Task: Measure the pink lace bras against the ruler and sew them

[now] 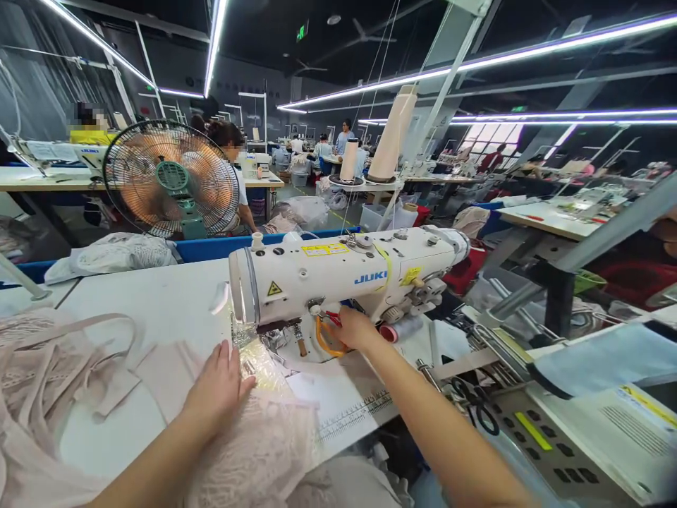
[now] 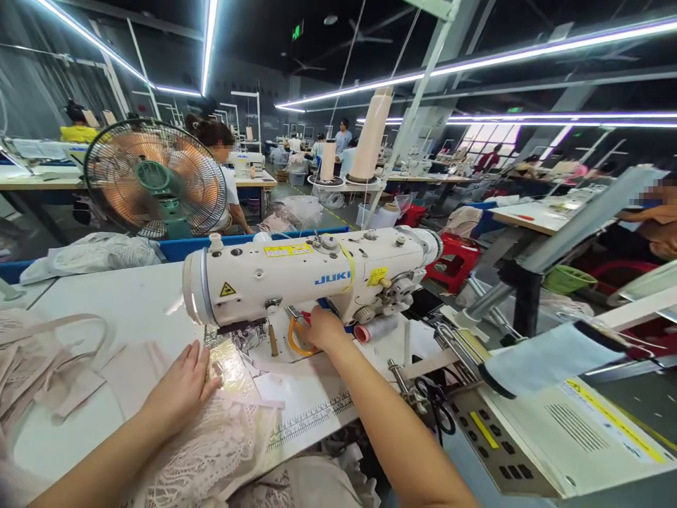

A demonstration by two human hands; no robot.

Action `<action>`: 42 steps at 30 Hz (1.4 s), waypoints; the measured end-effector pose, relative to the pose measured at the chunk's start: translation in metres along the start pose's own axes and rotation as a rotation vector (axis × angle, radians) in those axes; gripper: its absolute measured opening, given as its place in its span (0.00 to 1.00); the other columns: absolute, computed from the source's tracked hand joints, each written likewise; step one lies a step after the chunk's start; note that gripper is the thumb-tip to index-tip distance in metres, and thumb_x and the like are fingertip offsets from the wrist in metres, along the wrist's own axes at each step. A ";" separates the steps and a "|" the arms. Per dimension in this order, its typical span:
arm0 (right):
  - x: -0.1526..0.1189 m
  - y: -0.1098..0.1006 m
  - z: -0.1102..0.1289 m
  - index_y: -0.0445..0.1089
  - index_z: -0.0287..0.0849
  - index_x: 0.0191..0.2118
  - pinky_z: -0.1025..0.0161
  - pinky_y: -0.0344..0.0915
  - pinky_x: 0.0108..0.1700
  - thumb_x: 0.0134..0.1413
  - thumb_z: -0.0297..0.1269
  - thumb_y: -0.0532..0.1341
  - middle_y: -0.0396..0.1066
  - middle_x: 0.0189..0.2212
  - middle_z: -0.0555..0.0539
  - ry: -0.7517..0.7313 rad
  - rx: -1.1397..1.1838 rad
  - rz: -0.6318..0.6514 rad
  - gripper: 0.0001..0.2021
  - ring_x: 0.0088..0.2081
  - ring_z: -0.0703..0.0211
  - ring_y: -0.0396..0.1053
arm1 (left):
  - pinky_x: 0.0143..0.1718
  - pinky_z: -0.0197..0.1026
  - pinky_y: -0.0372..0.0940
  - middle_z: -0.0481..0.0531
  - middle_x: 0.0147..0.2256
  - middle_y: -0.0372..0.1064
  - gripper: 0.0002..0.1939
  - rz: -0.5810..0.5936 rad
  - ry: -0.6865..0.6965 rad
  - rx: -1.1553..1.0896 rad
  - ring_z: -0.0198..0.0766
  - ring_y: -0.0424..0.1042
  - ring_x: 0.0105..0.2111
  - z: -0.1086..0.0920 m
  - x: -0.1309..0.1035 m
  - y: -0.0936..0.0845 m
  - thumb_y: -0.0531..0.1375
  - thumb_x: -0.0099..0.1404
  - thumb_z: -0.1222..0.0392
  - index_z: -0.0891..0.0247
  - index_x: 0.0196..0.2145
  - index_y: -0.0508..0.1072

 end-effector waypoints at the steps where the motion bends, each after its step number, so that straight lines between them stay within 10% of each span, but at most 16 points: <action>1: 0.006 0.001 0.004 0.66 0.38 0.46 0.55 0.69 0.40 0.60 0.40 0.57 0.69 0.42 0.45 0.019 0.029 -0.026 0.13 0.39 0.57 0.70 | 0.57 0.60 0.54 0.79 0.58 0.52 0.33 0.006 0.027 0.015 0.64 0.52 0.59 -0.008 -0.003 0.006 0.50 0.63 0.52 0.86 0.56 0.60; 6: 0.006 0.010 0.021 0.66 0.38 0.47 0.51 0.67 0.45 0.60 0.38 0.57 0.68 0.45 0.44 -0.073 0.157 -0.210 0.12 0.44 0.53 0.68 | 0.58 0.57 0.55 0.73 0.58 0.54 0.32 0.003 0.267 0.029 0.61 0.52 0.60 -0.052 -0.036 0.016 0.51 0.63 0.51 0.82 0.56 0.63; 10: -0.041 0.027 0.035 0.67 0.37 0.44 0.56 0.65 0.49 0.59 0.29 0.56 0.70 0.44 0.45 -0.474 0.220 -0.255 0.08 0.47 0.57 0.67 | 0.56 0.51 0.60 0.65 0.60 0.54 0.28 -0.141 0.591 -0.138 0.55 0.55 0.59 -0.061 -0.052 0.023 0.52 0.64 0.56 0.72 0.59 0.59; 16: -0.085 0.065 0.053 0.66 0.36 0.51 0.61 0.57 0.58 0.58 0.35 0.57 0.67 0.54 0.42 -0.913 0.236 -0.184 0.16 0.55 0.56 0.61 | 0.54 0.46 0.62 0.62 0.58 0.58 0.21 -0.330 0.391 -0.291 0.44 0.60 0.57 -0.019 -0.058 0.039 0.45 0.68 0.60 0.65 0.57 0.58; 24: -0.108 0.084 0.029 0.64 0.35 0.53 0.60 0.56 0.59 0.58 0.30 0.54 0.65 0.55 0.42 -0.785 0.152 -0.170 0.17 0.57 0.56 0.58 | 0.56 0.65 0.51 0.65 0.61 0.54 0.34 -0.229 0.280 0.050 0.60 0.53 0.60 0.029 -0.079 0.043 0.53 0.60 0.45 0.68 0.59 0.60; 30: -0.155 0.054 -0.015 0.73 0.31 0.29 0.51 0.67 0.32 0.56 0.26 0.53 0.72 0.26 0.35 -0.343 -0.031 -0.161 0.12 0.30 0.44 0.71 | 0.57 0.61 0.52 0.64 0.60 0.55 0.35 -0.258 0.351 0.049 0.58 0.55 0.59 0.042 -0.083 0.049 0.56 0.58 0.44 0.66 0.58 0.60; 42: -0.067 0.052 0.093 0.68 0.39 0.39 0.58 0.67 0.39 0.60 0.35 0.56 0.69 0.39 0.47 -0.442 -0.020 -0.088 0.07 0.38 0.58 0.68 | 0.53 0.56 0.60 0.69 0.59 0.54 0.34 -0.426 0.384 -0.012 0.57 0.59 0.57 0.038 -0.086 0.036 0.54 0.62 0.48 0.67 0.60 0.53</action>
Point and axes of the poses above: each hand's wrist, its own x-axis towards the middle knuckle, its own y-axis out of the palm, z = x × y, the point moved 1 cm from there along x, towards the middle knuckle
